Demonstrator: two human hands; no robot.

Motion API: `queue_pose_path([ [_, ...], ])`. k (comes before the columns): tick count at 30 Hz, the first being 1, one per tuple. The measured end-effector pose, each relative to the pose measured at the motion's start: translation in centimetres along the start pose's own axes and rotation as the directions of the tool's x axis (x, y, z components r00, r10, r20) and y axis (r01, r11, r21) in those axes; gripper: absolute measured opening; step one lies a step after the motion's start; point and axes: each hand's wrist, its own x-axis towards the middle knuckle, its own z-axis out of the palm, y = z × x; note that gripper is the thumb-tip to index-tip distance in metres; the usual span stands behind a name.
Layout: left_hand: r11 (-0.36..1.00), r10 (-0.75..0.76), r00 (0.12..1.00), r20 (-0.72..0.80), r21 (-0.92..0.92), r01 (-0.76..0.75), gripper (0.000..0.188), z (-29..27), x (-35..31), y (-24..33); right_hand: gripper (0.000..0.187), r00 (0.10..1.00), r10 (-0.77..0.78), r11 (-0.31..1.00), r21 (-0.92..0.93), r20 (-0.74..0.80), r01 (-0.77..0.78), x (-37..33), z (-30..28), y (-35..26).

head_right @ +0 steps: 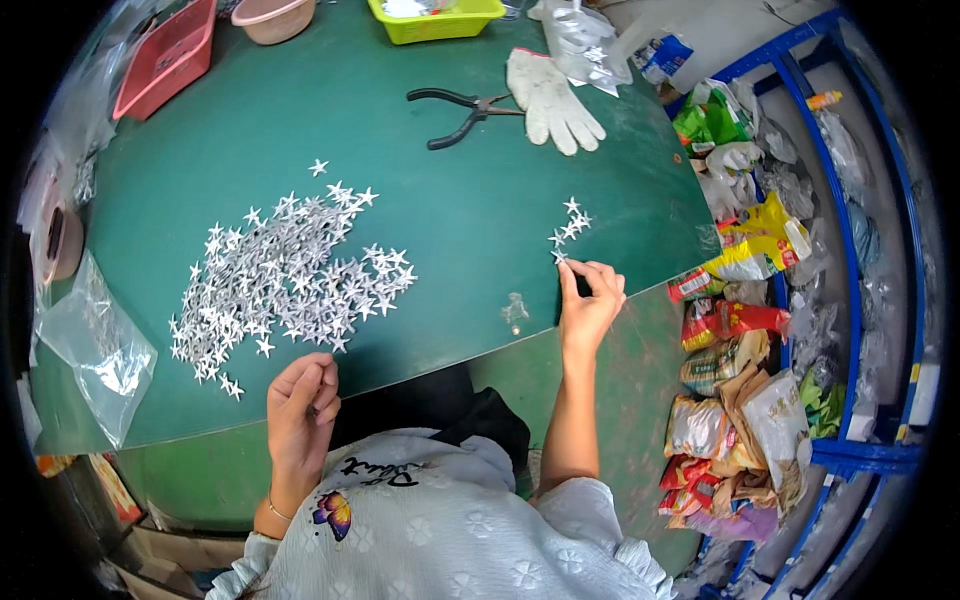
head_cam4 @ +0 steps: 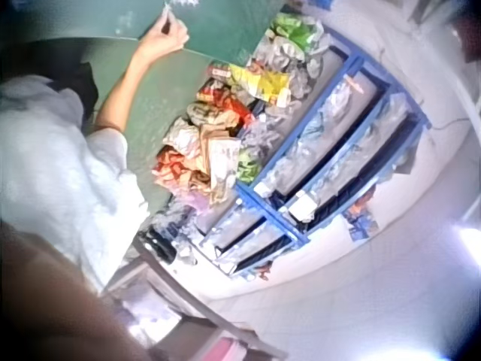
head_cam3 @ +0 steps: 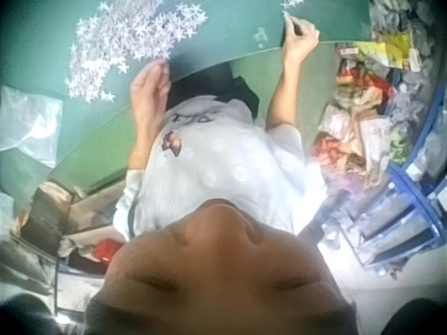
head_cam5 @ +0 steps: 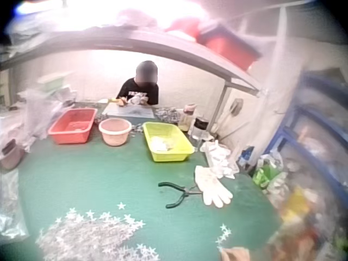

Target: The person repeatedly picks up small white star-shaped pieces from a green table and joins them together by hand, forming small clusters. The person continues this repetitive assembly process throughout the clip.

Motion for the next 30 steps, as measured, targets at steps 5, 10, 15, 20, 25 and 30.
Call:
queue_pose_path([
  [5, 1.0, 0.001, 0.999, -0.046, -0.02, -0.001, 0.019, 0.9, 0.1, -0.7, 0.022, 1.0, -0.023, 0.998, -0.055, 0.012, 0.024, -0.2, -2.4, -2.9],
  [10, 0.999, -0.032, 0.999, 0.001, -0.008, 0.032, 0.023, 0.5, -0.1, 0.4, 0.02, 0.933, -0.245, 0.92, 0.366, 0.263, 0.138, -2.4, -0.5, -8.3],
  [15, 1.0, -0.021, 1.0, 0.003, 0.014, 0.021, 0.025, 0.9, -0.1, -0.3, 0.019, 0.843, -0.373, 0.836, 0.535, 0.388, 0.123, -2.8, 1.4, -12.5],
  [20, 1.0, 0.006, 1.0, 0.014, -0.013, -0.006, 0.026, -0.5, -0.1, -0.9, 0.023, 0.808, -0.489, 0.803, 0.532, 0.329, 0.269, -3.4, 5.2, -15.6],
  [25, 0.995, -0.045, 0.999, 0.014, -0.088, 0.046, 0.024, -0.9, 0.0, -0.5, 0.025, 0.753, -0.526, 0.844, 0.358, 0.396, 0.4, -3.3, 6.2, -17.0],
  [30, 0.993, -0.078, 0.997, 0.013, -0.092, 0.079, 0.023, -1.1, 0.4, -0.3, 0.023, 0.753, -0.546, 0.827, 0.382, 0.368, 0.412, -2.7, 6.4, -16.6],
])
